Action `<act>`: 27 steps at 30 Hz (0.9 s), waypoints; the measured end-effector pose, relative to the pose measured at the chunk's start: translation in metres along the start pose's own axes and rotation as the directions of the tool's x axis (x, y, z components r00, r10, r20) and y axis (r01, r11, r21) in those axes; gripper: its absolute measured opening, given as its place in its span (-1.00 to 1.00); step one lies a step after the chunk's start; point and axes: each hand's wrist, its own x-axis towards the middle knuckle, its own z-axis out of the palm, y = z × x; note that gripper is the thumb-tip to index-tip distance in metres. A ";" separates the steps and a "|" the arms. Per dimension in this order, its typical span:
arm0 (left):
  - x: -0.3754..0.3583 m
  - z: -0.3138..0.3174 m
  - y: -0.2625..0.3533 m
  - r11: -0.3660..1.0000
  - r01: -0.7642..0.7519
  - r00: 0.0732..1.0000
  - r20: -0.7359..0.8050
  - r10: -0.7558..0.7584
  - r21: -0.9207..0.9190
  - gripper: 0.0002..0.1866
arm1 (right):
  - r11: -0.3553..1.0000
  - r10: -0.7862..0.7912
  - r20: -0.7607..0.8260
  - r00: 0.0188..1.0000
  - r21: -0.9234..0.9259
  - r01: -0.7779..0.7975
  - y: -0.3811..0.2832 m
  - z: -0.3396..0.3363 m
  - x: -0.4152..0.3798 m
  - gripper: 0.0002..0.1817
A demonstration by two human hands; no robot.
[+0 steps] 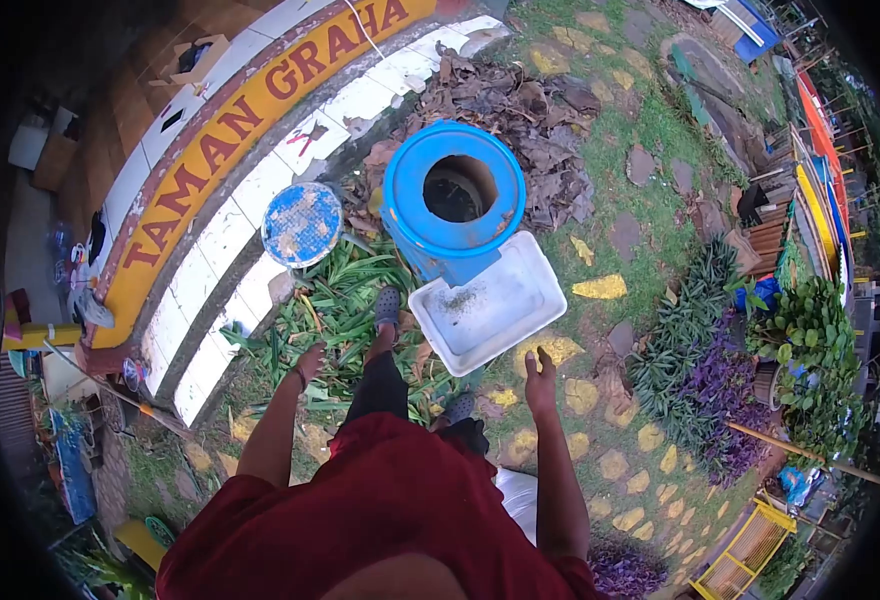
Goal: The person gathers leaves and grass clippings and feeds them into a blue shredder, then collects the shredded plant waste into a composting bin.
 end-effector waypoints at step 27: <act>0.402 0.139 0.377 0.473 -0.555 0.830 0.416 0.373 0.684 -0.25 | 0.861 -0.296 -0.428 0.854 -0.507 0.044 -0.240 0.220 0.193 -0.24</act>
